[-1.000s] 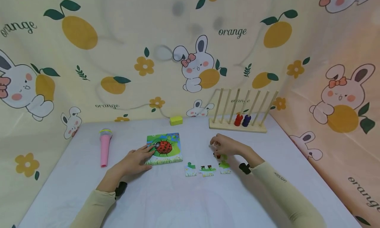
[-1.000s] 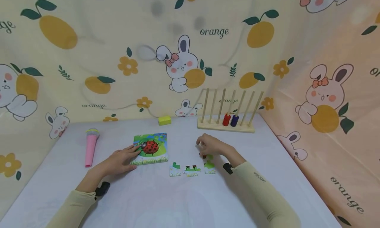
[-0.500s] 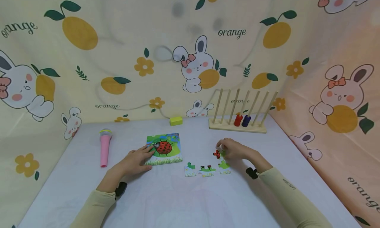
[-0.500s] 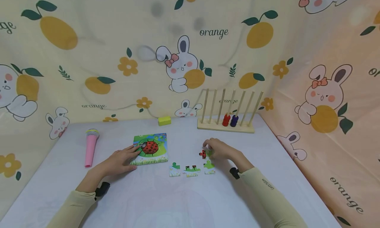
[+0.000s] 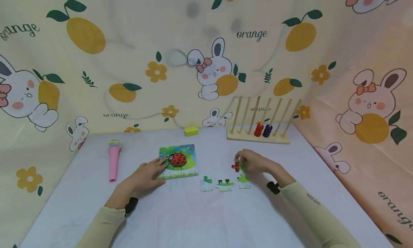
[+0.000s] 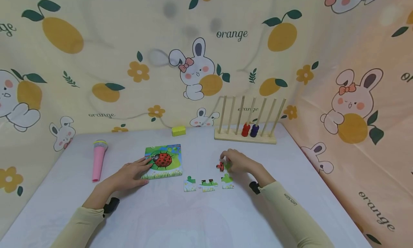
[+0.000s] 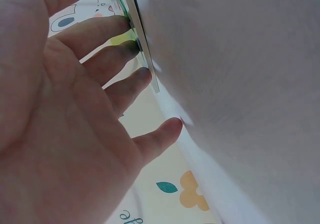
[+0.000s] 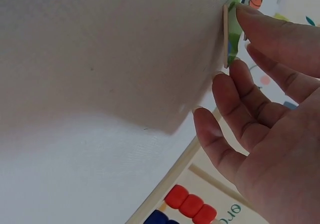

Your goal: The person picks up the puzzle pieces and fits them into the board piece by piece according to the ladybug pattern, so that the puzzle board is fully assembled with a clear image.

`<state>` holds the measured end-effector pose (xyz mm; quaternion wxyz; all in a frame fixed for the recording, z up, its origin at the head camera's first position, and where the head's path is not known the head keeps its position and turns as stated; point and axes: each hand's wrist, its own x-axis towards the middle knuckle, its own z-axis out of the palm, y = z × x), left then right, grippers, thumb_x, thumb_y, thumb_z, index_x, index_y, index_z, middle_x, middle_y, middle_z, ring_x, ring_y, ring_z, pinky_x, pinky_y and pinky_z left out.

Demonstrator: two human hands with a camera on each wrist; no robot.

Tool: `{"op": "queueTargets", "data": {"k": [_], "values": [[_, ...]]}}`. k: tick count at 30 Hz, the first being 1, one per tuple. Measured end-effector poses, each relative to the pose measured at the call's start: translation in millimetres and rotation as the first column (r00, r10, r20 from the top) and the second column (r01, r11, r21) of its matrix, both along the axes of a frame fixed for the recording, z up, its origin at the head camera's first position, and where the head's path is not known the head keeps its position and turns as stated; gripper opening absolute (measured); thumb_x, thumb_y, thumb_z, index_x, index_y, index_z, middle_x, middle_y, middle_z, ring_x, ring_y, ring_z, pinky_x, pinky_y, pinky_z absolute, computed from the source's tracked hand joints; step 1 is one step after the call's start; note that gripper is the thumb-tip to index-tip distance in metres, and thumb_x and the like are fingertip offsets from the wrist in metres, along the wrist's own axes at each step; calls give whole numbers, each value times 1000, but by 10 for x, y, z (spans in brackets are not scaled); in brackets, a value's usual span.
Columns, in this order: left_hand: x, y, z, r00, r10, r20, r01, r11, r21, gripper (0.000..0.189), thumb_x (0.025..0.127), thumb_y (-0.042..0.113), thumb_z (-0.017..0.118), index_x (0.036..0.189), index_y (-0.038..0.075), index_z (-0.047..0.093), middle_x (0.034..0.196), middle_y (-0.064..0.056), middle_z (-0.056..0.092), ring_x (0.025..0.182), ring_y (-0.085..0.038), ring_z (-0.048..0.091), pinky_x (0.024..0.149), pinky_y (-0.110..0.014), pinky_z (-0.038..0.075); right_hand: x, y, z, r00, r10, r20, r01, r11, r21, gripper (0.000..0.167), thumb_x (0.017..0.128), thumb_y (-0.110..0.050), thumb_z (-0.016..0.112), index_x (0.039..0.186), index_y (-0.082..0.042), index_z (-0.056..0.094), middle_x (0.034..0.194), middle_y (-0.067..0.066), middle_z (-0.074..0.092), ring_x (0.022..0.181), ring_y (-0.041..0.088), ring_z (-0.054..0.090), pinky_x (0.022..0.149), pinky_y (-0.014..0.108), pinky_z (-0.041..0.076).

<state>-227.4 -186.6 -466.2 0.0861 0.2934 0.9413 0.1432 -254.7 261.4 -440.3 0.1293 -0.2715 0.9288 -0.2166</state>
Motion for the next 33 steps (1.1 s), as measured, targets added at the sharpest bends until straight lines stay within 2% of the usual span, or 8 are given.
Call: {"op": "queueTargets", "data": {"k": [12,26,33], "values": [[15,17,24,1000,2,-6,-2,1000,6,66,92,37,71,143,0,52,156,-19,37,145,-43,27,102,-73,30,-2,2,6,998,-43,39,44,998,-33,43,73,11,74,114,-2,66,96,11,51,87,24,49,77,38,45],[6,10,16,1000,-1,-8,1,1000,-2,66,93,38,70,144,0,51,156,-19,37,145,-43,27,102,-73,31,-3,38,-37,999,3,32,0,996,-95,42,75,9,77,114,0,63,96,8,60,89,23,54,79,38,48],[11,5,22,1000,-7,-5,7,1000,8,66,93,37,71,143,-1,51,156,-20,37,145,-44,27,101,-73,31,-15,56,-63,999,17,29,-13,992,-128,36,79,9,70,114,-1,63,89,4,57,81,18,49,72,33,44]]}}
